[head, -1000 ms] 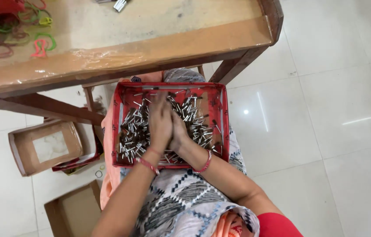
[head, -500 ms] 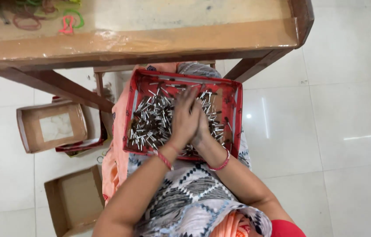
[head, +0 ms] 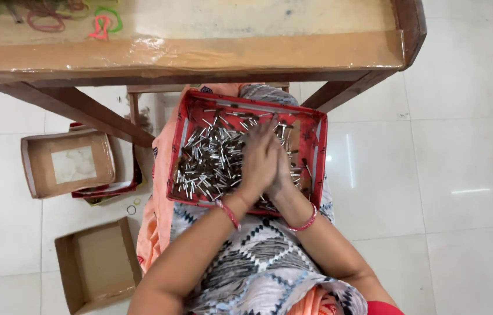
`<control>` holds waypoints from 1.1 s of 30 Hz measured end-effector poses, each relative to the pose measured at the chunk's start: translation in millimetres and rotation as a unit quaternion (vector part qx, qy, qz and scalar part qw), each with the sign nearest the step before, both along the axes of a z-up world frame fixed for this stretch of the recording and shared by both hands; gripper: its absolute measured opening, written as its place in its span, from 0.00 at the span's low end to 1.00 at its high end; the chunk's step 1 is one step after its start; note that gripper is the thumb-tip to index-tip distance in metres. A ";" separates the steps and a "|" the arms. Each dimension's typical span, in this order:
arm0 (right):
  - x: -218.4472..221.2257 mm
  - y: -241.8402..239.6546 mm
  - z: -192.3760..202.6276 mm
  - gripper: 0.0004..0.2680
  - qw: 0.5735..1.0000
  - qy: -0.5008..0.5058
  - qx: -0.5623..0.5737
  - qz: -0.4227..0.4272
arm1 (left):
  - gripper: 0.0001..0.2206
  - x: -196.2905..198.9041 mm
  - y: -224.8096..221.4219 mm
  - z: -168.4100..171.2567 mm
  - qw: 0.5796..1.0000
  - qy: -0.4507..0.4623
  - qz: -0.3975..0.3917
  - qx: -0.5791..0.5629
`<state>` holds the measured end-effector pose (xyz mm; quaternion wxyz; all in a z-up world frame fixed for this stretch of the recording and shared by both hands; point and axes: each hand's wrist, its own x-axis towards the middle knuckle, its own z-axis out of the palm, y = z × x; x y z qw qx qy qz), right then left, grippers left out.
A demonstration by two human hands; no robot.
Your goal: Sorting and aligning small makeup brushes into batches on a table and in a tray.
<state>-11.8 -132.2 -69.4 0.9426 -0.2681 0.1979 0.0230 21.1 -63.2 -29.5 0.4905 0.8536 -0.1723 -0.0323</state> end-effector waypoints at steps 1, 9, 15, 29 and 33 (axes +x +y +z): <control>-4.4 6.1 14.3 0.22 0.999 0.047 0.003 0.002 | 0.24 3.2 3.5 -4.9 1.000 0.002 0.010 -0.001; -9.9 4.7 9.9 0.25 0.997 -0.026 -0.067 -0.007 | 0.25 5.9 1.0 -11.0 0.999 0.001 0.036 -0.013; -7.8 -7.8 0.8 0.26 0.991 -0.126 -0.033 0.019 | 0.27 -11.0 -6.9 10.3 0.999 0.047 -0.009 -0.022; -4.4 -13.5 0.9 0.24 0.999 -0.039 -0.032 -0.016 | 0.23 -12.9 -12.8 14.0 0.999 -0.025 -0.021 -0.001; -13.5 -0.1 3.4 0.24 0.999 -0.025 -0.025 -0.014 | 0.23 -8.1 -3.2 -1.3 1.000 0.022 -0.004 -0.018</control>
